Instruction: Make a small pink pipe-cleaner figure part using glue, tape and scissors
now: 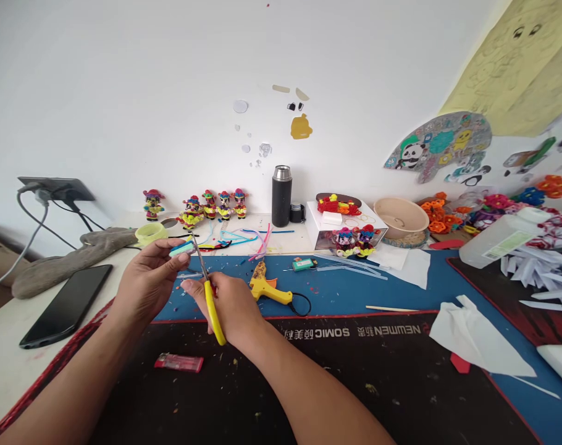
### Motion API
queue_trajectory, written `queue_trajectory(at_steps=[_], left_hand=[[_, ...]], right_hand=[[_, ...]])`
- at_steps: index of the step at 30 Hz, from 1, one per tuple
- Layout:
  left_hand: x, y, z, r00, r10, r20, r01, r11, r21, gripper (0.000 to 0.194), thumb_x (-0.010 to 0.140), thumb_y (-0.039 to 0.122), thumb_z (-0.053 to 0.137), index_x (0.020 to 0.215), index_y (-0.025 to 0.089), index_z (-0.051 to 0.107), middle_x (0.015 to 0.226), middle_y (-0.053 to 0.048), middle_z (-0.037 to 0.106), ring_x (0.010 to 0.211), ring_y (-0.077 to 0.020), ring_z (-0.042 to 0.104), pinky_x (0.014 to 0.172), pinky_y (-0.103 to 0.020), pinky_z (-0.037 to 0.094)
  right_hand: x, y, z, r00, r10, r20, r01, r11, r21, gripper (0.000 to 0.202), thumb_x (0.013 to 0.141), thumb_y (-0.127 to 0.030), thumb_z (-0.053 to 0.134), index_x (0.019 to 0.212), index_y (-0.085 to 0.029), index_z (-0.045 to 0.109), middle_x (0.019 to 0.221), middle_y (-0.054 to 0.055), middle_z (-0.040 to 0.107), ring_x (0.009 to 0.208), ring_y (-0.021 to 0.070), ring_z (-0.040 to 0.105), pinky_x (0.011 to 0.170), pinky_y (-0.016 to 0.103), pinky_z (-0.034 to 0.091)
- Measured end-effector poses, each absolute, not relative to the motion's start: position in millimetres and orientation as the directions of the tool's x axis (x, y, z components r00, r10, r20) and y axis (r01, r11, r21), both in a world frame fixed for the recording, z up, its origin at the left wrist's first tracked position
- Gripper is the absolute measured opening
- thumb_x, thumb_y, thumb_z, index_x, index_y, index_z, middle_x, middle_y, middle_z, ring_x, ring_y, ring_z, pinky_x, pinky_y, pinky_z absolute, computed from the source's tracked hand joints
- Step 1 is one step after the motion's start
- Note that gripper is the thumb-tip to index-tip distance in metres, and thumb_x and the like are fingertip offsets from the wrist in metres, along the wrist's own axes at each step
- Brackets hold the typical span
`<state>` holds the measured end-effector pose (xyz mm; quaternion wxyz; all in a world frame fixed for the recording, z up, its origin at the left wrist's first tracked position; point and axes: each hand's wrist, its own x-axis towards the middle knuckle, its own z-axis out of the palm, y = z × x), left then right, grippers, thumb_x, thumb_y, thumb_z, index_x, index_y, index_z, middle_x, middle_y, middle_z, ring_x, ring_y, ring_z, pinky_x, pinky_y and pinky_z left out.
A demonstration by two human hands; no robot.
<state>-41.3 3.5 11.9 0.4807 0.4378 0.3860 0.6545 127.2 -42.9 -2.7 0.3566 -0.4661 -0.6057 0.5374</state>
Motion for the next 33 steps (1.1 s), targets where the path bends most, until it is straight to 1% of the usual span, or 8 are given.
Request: queue_trajectory(at_steps=[7,11,16,21,24,30,33], left_hand=[[-42,4,10,-0.152,0.966,0.208,-0.283,-0.244,0.927,0.041,0.059,0.031,0.104,0.093,0.022,0.083,0.094,-0.004,0.074,0.086,-0.0174,0.065,0.071,-0.024,0.053],[-43,4,10,-0.152,0.968,0.201,-0.286,-0.237,0.928,0.042,0.058,0.03,0.105,0.093,0.022,0.083,0.094,-0.004,0.075,0.086,-0.017,0.064,0.072,-0.023,0.053],[-41,3,10,-0.166,0.965,0.201,-0.268,-0.24,0.933,0.043,0.058,0.032,0.105,0.093,0.021,0.083,0.093,-0.004,0.075,0.083,-0.017,0.065,0.07,-0.025,0.052],[-40,3,11,-0.168,0.964,0.207,-0.243,-0.244,0.939,0.043,0.058,0.034,0.105,0.092,0.021,0.082,0.092,-0.004,0.074,0.081,-0.0171,0.064,0.07,-0.025,0.052],[-40,4,10,-0.17,0.96,0.222,-0.216,-0.256,0.942,0.043,0.058,0.036,0.105,0.092,0.022,0.083,0.09,-0.003,0.074,0.081,-0.0166,0.063,0.069,-0.024,0.051],[-42,4,6,-0.168,0.949,0.268,-0.155,-0.294,0.943,0.041,0.063,0.04,0.104,0.095,0.023,0.084,0.087,-0.002,0.072,0.077,-0.0151,0.06,0.067,-0.022,0.051],[-42,3,5,-0.173,0.941,0.291,-0.104,-0.312,0.944,0.039,0.069,0.041,0.101,0.099,0.024,0.085,0.082,-0.001,0.069,0.072,-0.0143,0.057,0.064,-0.023,0.049]], right_hand=[[127,-42,-7,-0.295,0.954,-0.057,0.175,-0.004,-0.985,0.06,0.094,-0.085,0.061,0.093,-0.025,0.067,0.052,-0.004,0.054,0.039,0.0163,0.056,0.046,0.028,0.04],[128,-40,-4,-0.272,0.962,-0.035,0.26,0.039,-0.965,0.058,0.095,-0.082,0.062,0.089,-0.024,0.067,0.055,-0.002,0.055,0.047,0.0175,0.055,0.051,0.029,0.036],[129,-41,3,-0.219,0.975,0.029,0.384,0.114,-0.916,0.054,0.1,-0.073,0.064,0.08,-0.023,0.064,0.065,0.001,0.059,0.061,0.0182,0.053,0.059,0.03,0.032],[128,-41,7,-0.22,0.975,0.013,0.439,0.111,-0.892,0.046,0.104,-0.062,0.066,0.081,-0.021,0.065,0.071,0.003,0.065,0.066,0.0191,0.055,0.063,0.031,0.031],[127,-40,6,-0.214,0.977,0.004,0.469,0.107,-0.877,0.044,0.105,-0.059,0.066,0.081,-0.022,0.065,0.071,0.004,0.065,0.066,0.02,0.055,0.063,0.031,0.03],[126,-40,6,-0.217,0.976,-0.009,0.508,0.105,-0.855,0.044,0.106,-0.055,0.066,0.079,-0.021,0.064,0.072,0.005,0.067,0.066,0.0207,0.056,0.063,0.032,0.03],[126,-40,6,-0.219,0.976,-0.01,0.505,0.105,-0.857,0.043,0.106,-0.054,0.065,0.078,-0.021,0.062,0.074,0.006,0.068,0.067,0.0212,0.057,0.063,0.032,0.03]])
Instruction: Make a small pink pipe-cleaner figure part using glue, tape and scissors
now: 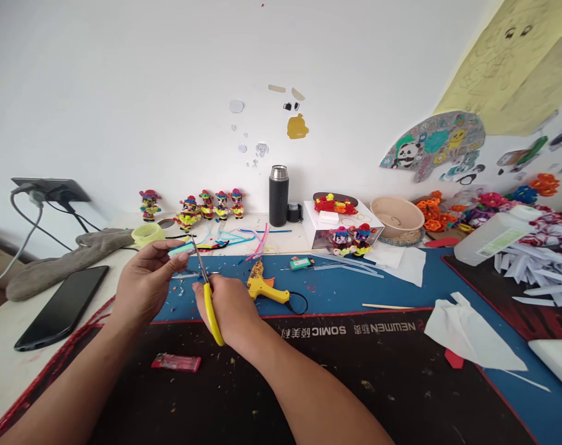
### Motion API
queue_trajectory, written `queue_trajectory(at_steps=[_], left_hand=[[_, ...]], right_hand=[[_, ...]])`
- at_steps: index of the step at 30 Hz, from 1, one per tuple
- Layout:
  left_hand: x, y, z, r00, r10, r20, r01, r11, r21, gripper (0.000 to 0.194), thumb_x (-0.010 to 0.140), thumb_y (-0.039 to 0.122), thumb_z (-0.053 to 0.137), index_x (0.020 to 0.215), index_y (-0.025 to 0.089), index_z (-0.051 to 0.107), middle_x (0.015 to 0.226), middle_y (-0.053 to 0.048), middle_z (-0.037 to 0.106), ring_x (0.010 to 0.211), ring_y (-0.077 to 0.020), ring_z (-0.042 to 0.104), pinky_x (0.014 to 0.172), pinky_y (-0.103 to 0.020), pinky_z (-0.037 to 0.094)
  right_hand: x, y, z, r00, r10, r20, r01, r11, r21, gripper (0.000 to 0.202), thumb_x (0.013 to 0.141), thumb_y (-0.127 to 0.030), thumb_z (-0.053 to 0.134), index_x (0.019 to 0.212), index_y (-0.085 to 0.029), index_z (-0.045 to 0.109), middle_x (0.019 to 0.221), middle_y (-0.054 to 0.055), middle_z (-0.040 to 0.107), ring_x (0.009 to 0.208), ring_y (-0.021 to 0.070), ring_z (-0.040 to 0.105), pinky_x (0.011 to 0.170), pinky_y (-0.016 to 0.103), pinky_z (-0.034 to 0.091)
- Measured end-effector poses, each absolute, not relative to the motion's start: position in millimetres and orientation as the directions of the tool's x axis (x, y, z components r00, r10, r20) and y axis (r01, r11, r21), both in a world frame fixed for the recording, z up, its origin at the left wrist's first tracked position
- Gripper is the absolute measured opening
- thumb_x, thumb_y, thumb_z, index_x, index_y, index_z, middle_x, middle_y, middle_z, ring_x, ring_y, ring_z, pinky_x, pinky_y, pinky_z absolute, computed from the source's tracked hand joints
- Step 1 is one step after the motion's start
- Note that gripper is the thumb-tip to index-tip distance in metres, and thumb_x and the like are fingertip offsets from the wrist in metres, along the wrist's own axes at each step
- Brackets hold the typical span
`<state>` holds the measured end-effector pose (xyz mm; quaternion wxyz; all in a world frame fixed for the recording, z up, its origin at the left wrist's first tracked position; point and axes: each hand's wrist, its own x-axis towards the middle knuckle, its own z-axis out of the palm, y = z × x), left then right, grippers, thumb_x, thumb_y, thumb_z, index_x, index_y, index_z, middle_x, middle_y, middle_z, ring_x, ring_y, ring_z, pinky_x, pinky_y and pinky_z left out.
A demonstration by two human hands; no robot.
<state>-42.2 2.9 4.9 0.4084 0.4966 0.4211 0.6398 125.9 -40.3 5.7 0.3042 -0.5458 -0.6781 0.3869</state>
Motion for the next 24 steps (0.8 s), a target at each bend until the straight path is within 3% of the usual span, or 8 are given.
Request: queue_trajectory(at_steps=[15,21,24], left_hand=[[-43,-1,6,-0.197,0.91,0.365,0.115,-0.349,0.93,0.037,0.08,0.045,0.091,0.106,0.02,0.081,0.071,0.001,0.068,0.066,-0.0164,0.061,0.062,-0.027,0.051],[-40,-8,5,-0.206,0.848,0.488,0.257,-0.434,0.863,0.035,0.081,0.044,0.09,0.107,0.022,0.081,0.082,-0.002,0.072,0.07,-0.0162,0.061,0.064,-0.028,0.048],[-41,-5,5,-0.206,0.89,0.408,0.134,-0.387,0.912,0.035,0.083,0.043,0.09,0.108,0.021,0.082,0.078,-0.001,0.072,0.069,-0.0162,0.062,0.065,-0.027,0.05]], right_hand=[[121,-44,10,-0.205,0.977,-0.052,0.553,0.072,-0.83,0.027,0.107,-0.032,0.062,0.084,-0.019,0.066,0.081,0.006,0.075,0.071,0.0198,0.064,0.063,0.029,0.035],[119,-43,3,-0.19,0.981,-0.028,0.523,0.077,-0.849,0.031,0.105,-0.032,0.064,0.076,-0.02,0.063,0.073,0.004,0.07,0.067,0.0192,0.063,0.062,0.029,0.036],[118,-42,-5,-0.199,0.98,-0.03,0.396,0.053,-0.917,0.035,0.104,-0.043,0.067,0.077,-0.022,0.063,0.059,0.0,0.06,0.054,0.0177,0.059,0.057,0.029,0.037]])
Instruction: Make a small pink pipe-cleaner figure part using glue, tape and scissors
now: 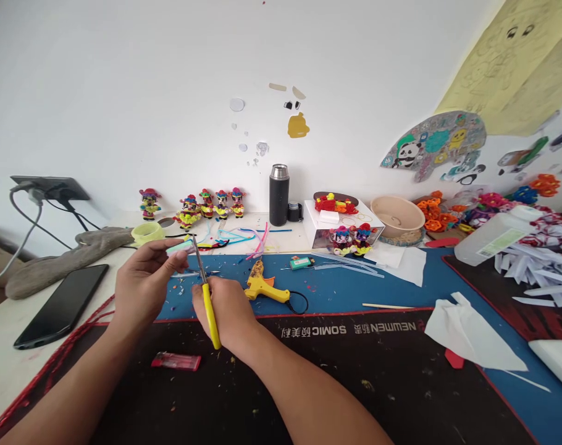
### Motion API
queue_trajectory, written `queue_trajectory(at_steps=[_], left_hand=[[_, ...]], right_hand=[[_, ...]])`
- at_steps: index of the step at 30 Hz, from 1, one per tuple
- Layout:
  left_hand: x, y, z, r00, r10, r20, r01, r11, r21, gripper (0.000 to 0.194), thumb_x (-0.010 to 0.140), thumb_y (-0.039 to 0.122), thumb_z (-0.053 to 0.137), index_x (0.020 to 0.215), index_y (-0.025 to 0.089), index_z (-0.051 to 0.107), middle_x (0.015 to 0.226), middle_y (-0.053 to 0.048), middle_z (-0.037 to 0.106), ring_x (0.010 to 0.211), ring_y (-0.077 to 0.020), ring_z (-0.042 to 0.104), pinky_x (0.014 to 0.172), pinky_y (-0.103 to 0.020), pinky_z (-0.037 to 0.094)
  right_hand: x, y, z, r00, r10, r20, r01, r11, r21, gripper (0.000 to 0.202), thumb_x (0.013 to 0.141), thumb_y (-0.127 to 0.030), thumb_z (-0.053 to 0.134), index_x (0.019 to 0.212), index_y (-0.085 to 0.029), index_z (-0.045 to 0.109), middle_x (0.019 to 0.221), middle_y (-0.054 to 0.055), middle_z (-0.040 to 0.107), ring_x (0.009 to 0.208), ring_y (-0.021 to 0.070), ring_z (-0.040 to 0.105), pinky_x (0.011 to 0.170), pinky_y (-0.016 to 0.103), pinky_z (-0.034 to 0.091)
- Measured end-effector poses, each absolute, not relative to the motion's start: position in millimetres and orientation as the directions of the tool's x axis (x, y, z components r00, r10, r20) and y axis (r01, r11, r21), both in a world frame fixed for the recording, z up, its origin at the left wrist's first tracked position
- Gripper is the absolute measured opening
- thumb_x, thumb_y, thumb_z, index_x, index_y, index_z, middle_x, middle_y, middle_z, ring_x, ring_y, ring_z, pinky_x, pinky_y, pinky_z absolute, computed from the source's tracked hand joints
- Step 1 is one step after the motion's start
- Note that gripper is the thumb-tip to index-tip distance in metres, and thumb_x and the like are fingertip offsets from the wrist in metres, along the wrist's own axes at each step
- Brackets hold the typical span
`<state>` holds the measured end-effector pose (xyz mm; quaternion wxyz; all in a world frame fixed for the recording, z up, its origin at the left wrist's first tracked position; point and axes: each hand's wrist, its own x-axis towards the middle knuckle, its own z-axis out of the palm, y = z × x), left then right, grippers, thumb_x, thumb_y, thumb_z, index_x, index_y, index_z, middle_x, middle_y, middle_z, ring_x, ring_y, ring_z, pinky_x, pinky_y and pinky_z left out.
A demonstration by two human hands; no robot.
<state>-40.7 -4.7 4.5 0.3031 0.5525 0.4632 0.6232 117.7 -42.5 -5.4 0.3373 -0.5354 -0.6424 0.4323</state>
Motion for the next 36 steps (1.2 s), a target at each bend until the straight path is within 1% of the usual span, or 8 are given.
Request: queue_trajectory(at_steps=[4,7,13,21,24,26,31,36], left_hand=[[-42,4,6,-0.202,0.945,0.256,-0.217,-0.298,0.929,0.04,0.076,0.045,0.096,0.104,0.019,0.083,0.079,-0.002,0.073,0.066,-0.0134,0.061,0.061,-0.024,0.049],[-43,7,8,-0.184,0.962,0.199,-0.351,-0.254,0.902,0.043,0.07,0.048,0.1,0.094,0.017,0.083,0.078,-0.003,0.071,0.064,-0.0115,0.059,0.057,-0.021,0.048],[-44,7,7,-0.145,0.981,0.126,-0.419,-0.177,0.891,0.045,0.069,0.052,0.101,0.089,0.016,0.083,0.075,-0.004,0.07,0.064,-0.0125,0.06,0.056,-0.02,0.05],[-44,7,10,-0.141,0.988,0.06,-0.464,-0.12,0.878,0.051,0.063,0.05,0.104,0.091,0.013,0.081,0.074,-0.004,0.071,0.063,-0.0126,0.063,0.055,-0.02,0.052],[-43,7,12,-0.127,0.992,0.024,-0.469,-0.081,0.88,0.054,0.062,0.052,0.103,0.091,0.013,0.081,0.07,-0.003,0.07,0.058,-0.0118,0.061,0.053,-0.02,0.05],[-43,6,12,-0.095,0.996,0.001,-0.46,-0.044,0.887,0.053,0.064,0.054,0.102,0.089,0.012,0.079,0.067,-0.002,0.069,0.054,-0.0111,0.059,0.05,-0.02,0.048],[-42,2,13,0.025,0.999,-0.048,-0.373,0.054,0.926,0.053,0.068,0.061,0.097,0.078,0.015,0.073,0.067,-0.003,0.069,0.053,-0.0124,0.059,0.046,-0.021,0.044],[-38,-3,15,0.091,0.995,-0.027,-0.24,0.048,0.97,0.054,0.072,0.067,0.093,0.076,0.017,0.071,0.064,-0.002,0.068,0.05,-0.0127,0.058,0.045,-0.022,0.041]], right_hand=[[118,-40,-18,-0.206,0.973,-0.106,0.208,-0.062,-0.976,0.046,0.099,-0.065,0.068,0.081,-0.023,0.062,0.049,-0.005,0.05,0.036,0.0151,0.05,0.043,0.027,0.036],[120,-37,-21,-0.235,0.963,-0.131,0.093,-0.112,-0.989,0.053,0.094,-0.076,0.067,0.087,-0.024,0.063,0.048,-0.007,0.05,0.031,0.014,0.047,0.035,0.025,0.036],[122,-35,-16,-0.29,0.948,-0.132,-0.043,-0.151,-0.988,0.07,0.084,-0.09,0.065,0.094,-0.021,0.067,0.049,-0.005,0.058,0.034,0.014,0.053,0.032,0.022,0.039],[123,-31,-3,-0.354,0.928,-0.119,-0.238,-0.213,-0.948,0.099,0.072,-0.103,0.06,0.116,-0.015,0.07,0.062,0.005,0.072,0.056,0.0217,0.073,0.053,0.028,0.056],[125,-32,-1,-0.379,0.925,-0.027,-0.281,-0.143,-0.949,0.102,0.071,-0.103,0.061,0.125,-0.016,0.071,0.079,0.01,0.078,0.08,0.0275,0.08,0.075,0.036,0.063],[126,-32,-3,-0.368,0.93,-0.01,-0.266,-0.116,-0.957,0.094,0.075,-0.097,0.066,0.125,-0.017,0.071,0.085,0.009,0.079,0.083,0.0269,0.08,0.08,0.038,0.063],[126,-26,-13,-0.241,0.97,-0.033,-0.235,-0.091,-0.968,0.073,0.079,-0.079,0.082,0.118,-0.018,0.071,0.075,0.0,0.071,0.054,0.0141,0.066,0.056,0.026,0.054],[129,-19,-15,-0.131,0.991,0.008,-0.288,-0.031,-0.957,0.064,0.083,-0.072,0.081,0.114,-0.018,0.071,0.068,-0.003,0.066,0.051,0.0133,0.063,0.046,0.023,0.048]])
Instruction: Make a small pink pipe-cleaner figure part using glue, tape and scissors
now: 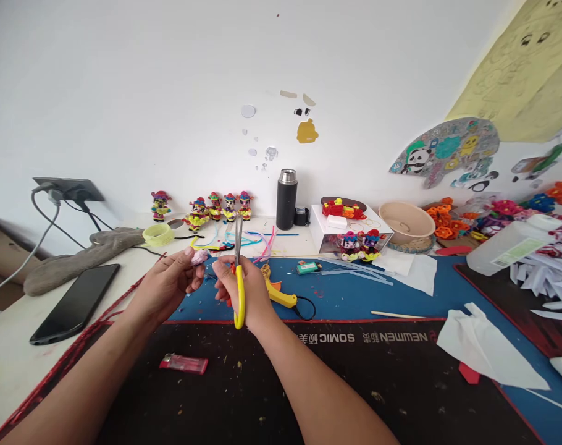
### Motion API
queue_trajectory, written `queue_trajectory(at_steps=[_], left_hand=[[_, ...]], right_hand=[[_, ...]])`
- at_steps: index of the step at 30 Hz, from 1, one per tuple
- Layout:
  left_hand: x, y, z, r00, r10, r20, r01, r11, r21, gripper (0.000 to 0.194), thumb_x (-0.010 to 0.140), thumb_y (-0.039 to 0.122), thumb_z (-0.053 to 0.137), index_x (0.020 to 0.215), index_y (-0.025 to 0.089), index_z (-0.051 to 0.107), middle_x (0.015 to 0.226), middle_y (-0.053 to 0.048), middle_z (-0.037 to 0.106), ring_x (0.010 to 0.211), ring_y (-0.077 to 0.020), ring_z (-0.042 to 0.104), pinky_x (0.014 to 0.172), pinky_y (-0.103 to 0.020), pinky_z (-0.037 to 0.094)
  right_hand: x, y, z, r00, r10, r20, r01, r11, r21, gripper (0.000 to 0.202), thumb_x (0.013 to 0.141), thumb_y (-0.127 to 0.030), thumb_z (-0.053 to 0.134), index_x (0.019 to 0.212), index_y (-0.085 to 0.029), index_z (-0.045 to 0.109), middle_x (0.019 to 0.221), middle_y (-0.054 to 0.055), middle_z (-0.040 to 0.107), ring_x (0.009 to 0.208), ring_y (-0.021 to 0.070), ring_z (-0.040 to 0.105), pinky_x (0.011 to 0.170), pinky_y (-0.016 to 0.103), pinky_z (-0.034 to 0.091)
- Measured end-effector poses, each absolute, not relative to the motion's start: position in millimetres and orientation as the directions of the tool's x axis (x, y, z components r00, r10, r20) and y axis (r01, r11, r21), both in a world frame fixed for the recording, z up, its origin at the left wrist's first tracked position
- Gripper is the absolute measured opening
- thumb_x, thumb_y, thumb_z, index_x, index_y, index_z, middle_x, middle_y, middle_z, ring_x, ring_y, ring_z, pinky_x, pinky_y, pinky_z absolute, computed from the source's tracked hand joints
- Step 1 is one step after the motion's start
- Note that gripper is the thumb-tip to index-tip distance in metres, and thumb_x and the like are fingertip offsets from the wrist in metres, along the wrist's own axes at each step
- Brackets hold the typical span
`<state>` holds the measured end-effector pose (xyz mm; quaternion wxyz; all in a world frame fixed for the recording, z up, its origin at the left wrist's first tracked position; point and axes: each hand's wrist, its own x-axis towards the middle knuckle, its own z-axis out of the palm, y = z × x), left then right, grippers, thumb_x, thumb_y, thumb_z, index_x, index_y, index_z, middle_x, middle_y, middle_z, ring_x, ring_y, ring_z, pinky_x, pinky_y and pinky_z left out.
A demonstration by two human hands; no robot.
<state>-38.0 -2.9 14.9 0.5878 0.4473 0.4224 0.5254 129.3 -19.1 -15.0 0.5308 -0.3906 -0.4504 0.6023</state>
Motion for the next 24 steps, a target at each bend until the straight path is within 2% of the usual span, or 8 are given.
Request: queue_trajectory(at_steps=[6,10,14,19,24], left_hand=[[-32.0,-6.2,13.3,0.154,0.987,0.051,-0.094,-0.037,0.995,0.054,0.078,0.069,0.087,0.077,0.018,0.07,0.064,-0.003,0.068,0.049,-0.0145,0.059,0.046,-0.025,0.042],[-31.3,-7.1,10.2,0.194,0.98,0.053,-0.088,-0.036,0.995,0.05,0.083,0.067,0.085,0.084,0.019,0.068,0.065,-0.002,0.069,0.05,-0.0151,0.06,0.047,-0.024,0.042],[-34.1,-6.6,8.7,0.269,0.961,0.059,-0.107,-0.031,0.994,0.05,0.086,0.067,0.082,0.089,0.019,0.069,0.071,-0.004,0.072,0.058,-0.0174,0.065,0.054,-0.027,0.049],[-36.4,-4.7,7.6,0.362,0.929,0.078,-0.114,-0.04,0.993,0.042,0.087,0.053,0.088,0.102,0.019,0.07,0.076,-0.005,0.074,0.067,-0.0195,0.068,0.06,-0.028,0.051],[-35.7,-4.6,6.1,0.301,0.952,0.057,-0.113,-0.024,0.993,0.04,0.084,0.05,0.091,0.1,0.019,0.071,0.075,-0.005,0.074,0.065,-0.0187,0.066,0.058,-0.027,0.048]], right_hand=[[127.7,-21.0,-8.9,-0.129,0.991,-0.022,-0.29,-0.059,-0.955,0.061,0.079,-0.066,0.086,0.113,-0.018,0.07,0.067,-0.003,0.067,0.049,0.0136,0.063,0.046,0.024,0.047],[127.0,-21.6,-7.8,-0.11,0.993,-0.03,-0.278,-0.06,-0.959,0.055,0.078,-0.06,0.088,0.109,-0.019,0.069,0.066,-0.003,0.067,0.05,0.0141,0.063,0.047,0.024,0.047],[128.6,-18.6,-9.9,-0.09,0.996,-0.002,-0.32,-0.031,-0.947,0.05,0.078,-0.058,0.088,0.103,-0.02,0.067,0.063,-0.004,0.065,0.048,0.0142,0.062,0.047,0.025,0.05],[129.9,-17.5,-8.6,-0.069,0.998,-0.005,-0.347,-0.028,-0.937,0.051,0.077,-0.059,0.087,0.101,-0.02,0.065,0.061,-0.005,0.064,0.048,0.0144,0.061,0.047,0.025,0.05],[129.4,-18.9,-8.1,-0.089,0.996,-0.004,-0.345,-0.034,-0.938,0.048,0.079,-0.058,0.086,0.101,-0.02,0.065,0.06,-0.005,0.063,0.047,0.0147,0.061,0.046,0.025,0.049]])
